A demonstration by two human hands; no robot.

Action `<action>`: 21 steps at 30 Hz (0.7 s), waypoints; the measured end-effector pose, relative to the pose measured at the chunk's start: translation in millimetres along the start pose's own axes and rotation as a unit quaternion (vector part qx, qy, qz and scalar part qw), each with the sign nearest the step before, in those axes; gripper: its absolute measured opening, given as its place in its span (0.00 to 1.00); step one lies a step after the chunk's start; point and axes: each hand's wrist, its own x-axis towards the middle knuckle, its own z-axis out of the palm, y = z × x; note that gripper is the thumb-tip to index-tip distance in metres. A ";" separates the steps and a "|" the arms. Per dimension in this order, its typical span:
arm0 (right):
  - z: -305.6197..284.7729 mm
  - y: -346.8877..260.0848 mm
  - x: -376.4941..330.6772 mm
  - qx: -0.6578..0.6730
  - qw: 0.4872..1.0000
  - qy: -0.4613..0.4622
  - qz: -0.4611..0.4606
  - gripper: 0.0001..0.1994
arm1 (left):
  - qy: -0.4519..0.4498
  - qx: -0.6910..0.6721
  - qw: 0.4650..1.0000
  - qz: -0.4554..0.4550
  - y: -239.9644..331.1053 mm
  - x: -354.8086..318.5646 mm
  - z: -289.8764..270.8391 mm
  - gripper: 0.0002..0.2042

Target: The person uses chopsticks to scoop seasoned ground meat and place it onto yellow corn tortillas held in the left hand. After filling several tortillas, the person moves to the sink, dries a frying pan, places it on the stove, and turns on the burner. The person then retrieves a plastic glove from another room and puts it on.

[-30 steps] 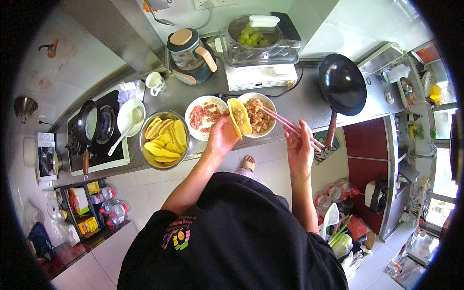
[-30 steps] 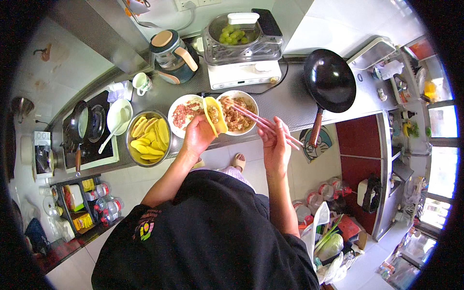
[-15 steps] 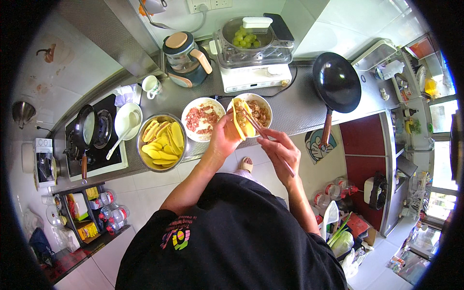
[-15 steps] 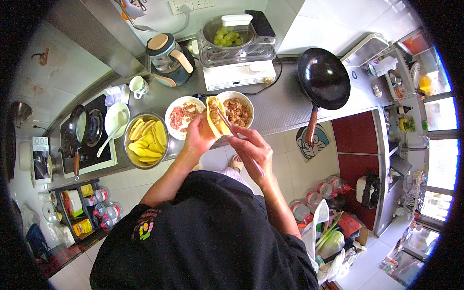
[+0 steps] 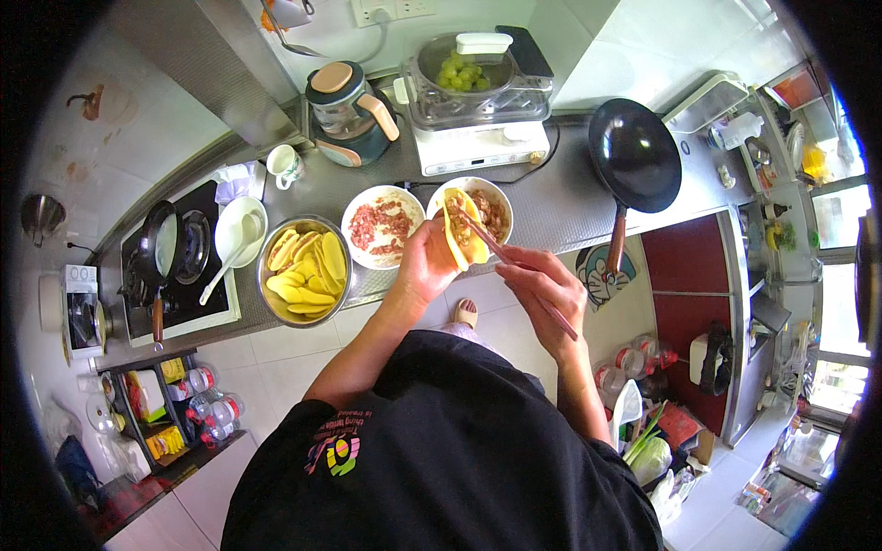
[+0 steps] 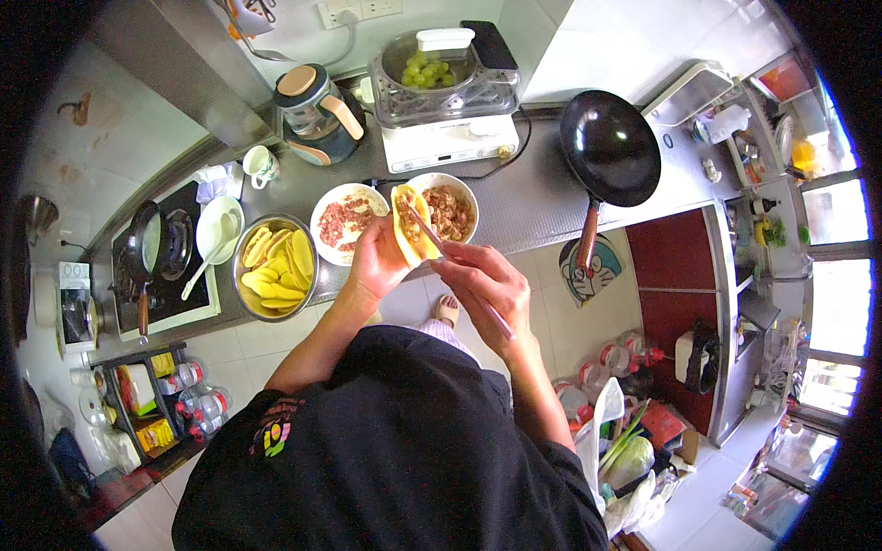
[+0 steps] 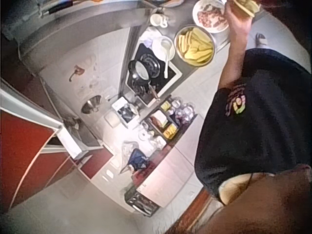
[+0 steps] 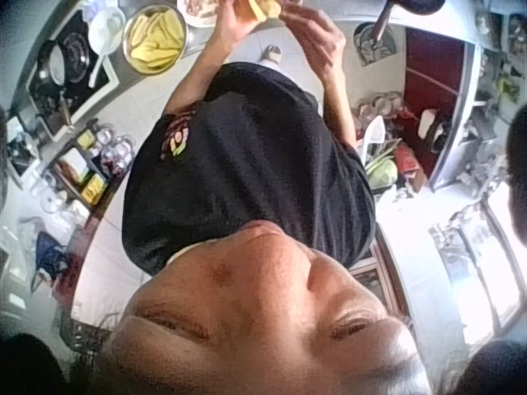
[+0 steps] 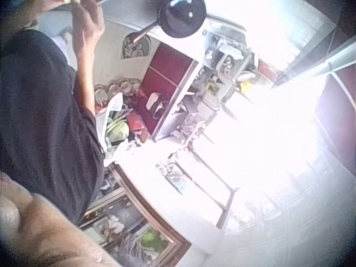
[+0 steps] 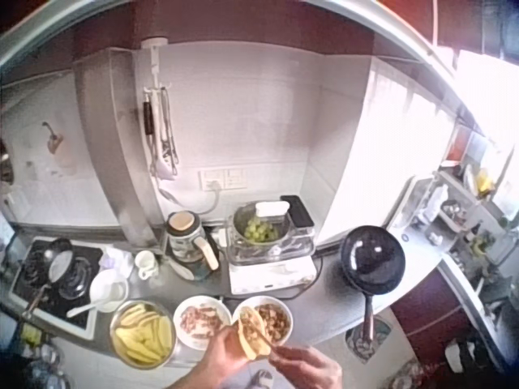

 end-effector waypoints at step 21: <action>12.0 -9.7 -23.1 0.012 0.999 0.053 0.007 0.10 | -0.027 -0.024 0.999 0.039 7.8 5.5 12.2 0.21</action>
